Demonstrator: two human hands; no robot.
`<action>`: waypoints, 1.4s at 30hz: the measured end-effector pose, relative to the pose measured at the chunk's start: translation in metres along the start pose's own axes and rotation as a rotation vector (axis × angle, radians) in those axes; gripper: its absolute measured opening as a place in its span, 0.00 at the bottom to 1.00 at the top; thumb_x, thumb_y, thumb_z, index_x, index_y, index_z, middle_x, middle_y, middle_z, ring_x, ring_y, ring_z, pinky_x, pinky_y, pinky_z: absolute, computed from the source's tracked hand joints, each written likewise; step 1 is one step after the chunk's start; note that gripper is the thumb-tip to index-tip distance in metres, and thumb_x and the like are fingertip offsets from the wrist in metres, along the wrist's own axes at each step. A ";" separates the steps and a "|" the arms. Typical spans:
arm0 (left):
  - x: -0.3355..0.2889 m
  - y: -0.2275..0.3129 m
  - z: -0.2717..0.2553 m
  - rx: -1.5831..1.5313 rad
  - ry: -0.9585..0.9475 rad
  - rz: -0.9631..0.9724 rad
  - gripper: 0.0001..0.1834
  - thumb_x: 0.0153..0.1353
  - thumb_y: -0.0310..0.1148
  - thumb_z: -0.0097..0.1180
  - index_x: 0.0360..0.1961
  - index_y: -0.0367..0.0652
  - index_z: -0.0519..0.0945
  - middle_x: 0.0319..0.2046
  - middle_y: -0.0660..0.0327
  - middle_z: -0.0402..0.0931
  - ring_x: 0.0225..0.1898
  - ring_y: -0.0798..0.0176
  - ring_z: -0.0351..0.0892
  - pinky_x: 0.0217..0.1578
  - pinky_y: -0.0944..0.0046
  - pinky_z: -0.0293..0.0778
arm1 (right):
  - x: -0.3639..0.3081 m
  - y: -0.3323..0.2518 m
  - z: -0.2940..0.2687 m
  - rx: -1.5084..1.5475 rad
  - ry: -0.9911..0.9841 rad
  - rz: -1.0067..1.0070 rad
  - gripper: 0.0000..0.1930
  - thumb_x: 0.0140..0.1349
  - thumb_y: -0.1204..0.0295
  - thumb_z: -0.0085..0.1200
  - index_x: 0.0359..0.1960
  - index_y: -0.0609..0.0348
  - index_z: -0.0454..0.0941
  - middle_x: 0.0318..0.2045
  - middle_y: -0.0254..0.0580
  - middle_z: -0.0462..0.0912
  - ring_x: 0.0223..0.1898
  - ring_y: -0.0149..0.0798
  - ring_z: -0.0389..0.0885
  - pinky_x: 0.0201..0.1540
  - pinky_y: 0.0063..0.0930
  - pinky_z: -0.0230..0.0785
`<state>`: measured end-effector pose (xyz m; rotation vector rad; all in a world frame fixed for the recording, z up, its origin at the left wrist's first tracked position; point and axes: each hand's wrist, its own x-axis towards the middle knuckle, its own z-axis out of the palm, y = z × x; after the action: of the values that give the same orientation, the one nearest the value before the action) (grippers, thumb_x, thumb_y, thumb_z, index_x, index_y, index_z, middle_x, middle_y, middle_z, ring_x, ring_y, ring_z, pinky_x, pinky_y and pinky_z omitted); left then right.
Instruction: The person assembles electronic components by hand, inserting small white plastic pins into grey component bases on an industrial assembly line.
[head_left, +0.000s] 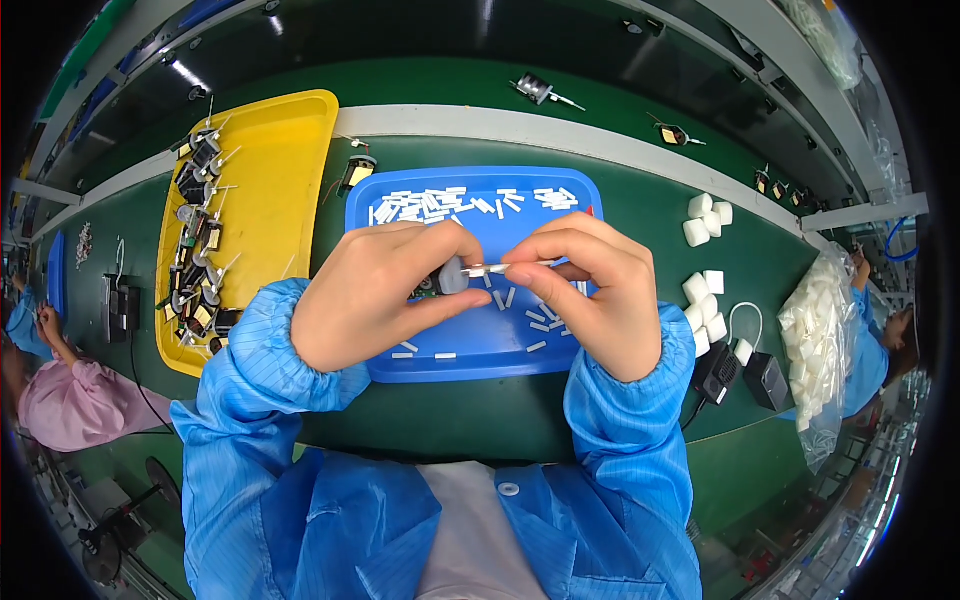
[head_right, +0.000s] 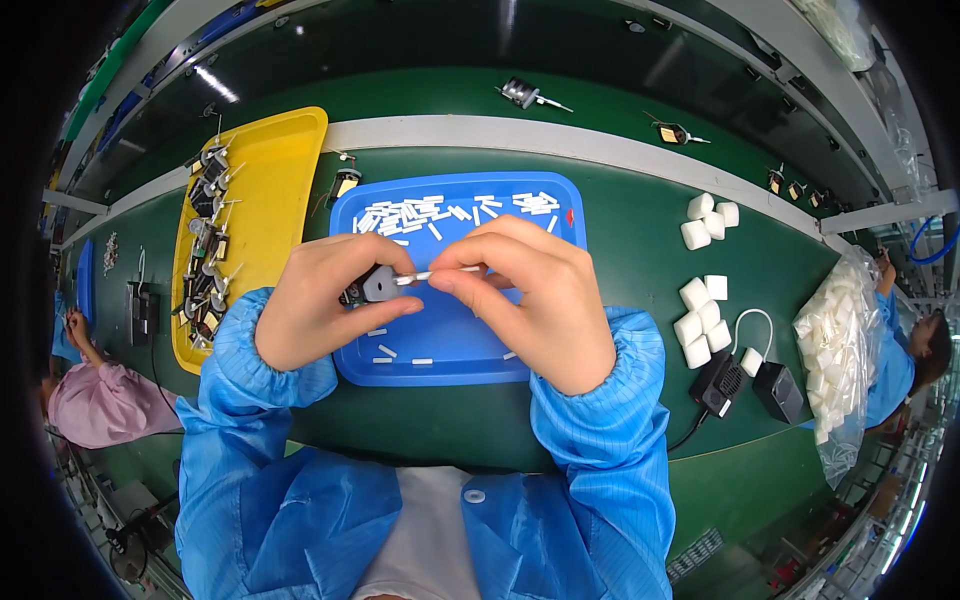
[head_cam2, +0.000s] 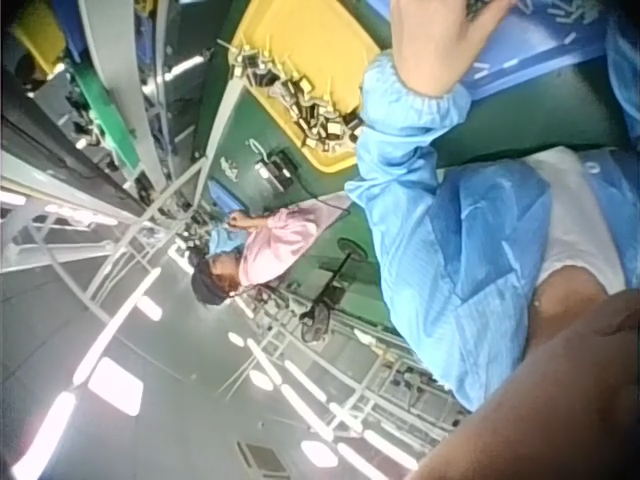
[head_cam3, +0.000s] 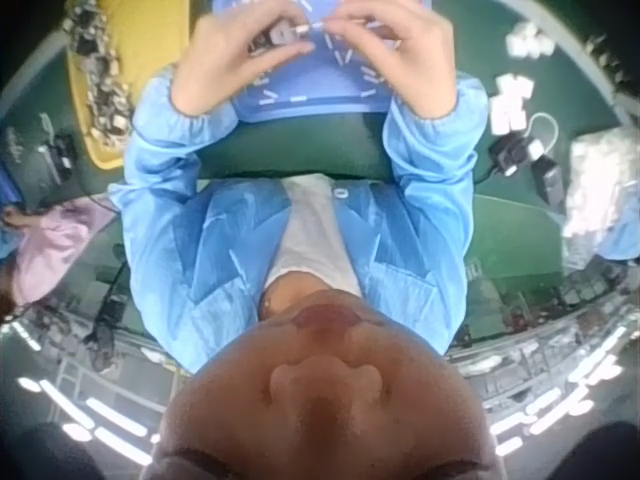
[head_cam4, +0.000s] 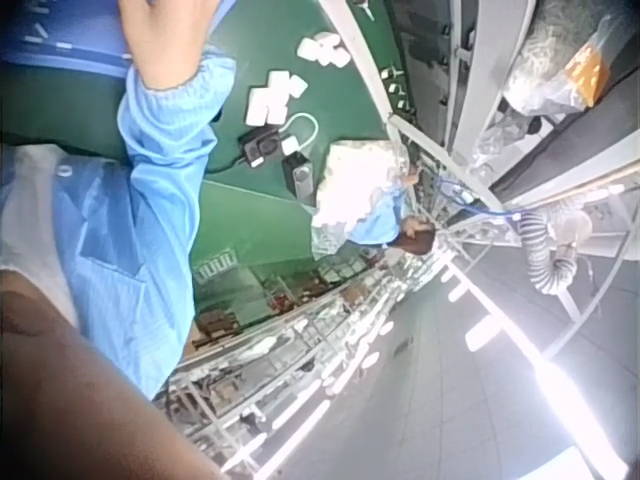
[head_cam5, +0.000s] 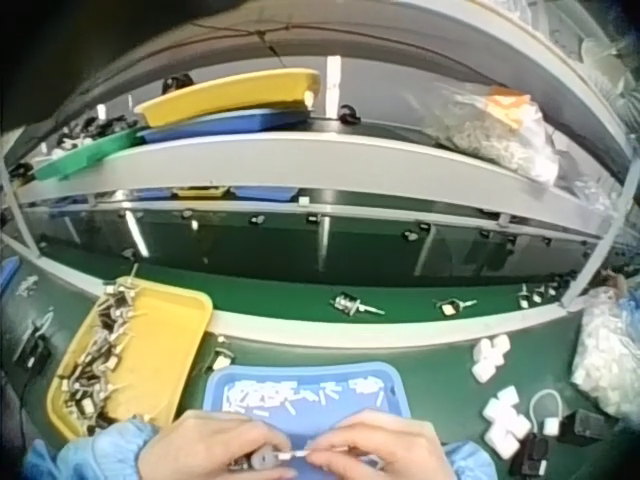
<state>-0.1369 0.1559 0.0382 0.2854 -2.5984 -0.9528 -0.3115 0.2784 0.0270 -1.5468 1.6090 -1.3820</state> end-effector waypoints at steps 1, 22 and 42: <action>0.001 0.001 0.000 0.018 -0.022 -0.022 0.14 0.50 0.32 0.66 0.35 0.43 0.74 0.25 0.57 0.76 0.27 0.55 0.78 0.27 0.62 0.72 | 0.000 0.002 0.000 -0.039 -0.025 -0.022 0.05 0.53 0.78 0.61 0.32 0.63 0.80 0.30 0.41 0.80 0.28 0.34 0.80 0.31 0.23 0.75; 0.112 -0.169 0.003 0.333 0.193 -0.345 0.20 0.51 0.31 0.65 0.46 0.43 0.75 0.40 0.52 0.76 0.44 0.52 0.76 0.44 0.60 0.74 | 0.013 0.041 0.001 0.018 0.140 0.117 0.14 0.58 0.73 0.58 0.45 0.61 0.76 0.34 0.40 0.82 0.31 0.31 0.80 0.30 0.21 0.73; -0.088 -0.113 -0.126 0.472 -0.573 -0.819 0.22 0.57 0.32 0.59 0.53 0.45 0.72 0.46 0.53 0.76 0.48 0.50 0.75 0.50 0.58 0.71 | -0.003 0.087 0.036 -0.600 -0.291 0.143 0.08 0.44 0.80 0.54 0.30 0.61 0.75 0.28 0.51 0.79 0.28 0.55 0.79 0.32 0.42 0.73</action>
<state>0.0016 0.0245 0.0310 1.4778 -3.2704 -0.6703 -0.3148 0.2551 -0.0646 -1.8034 1.9971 -0.5787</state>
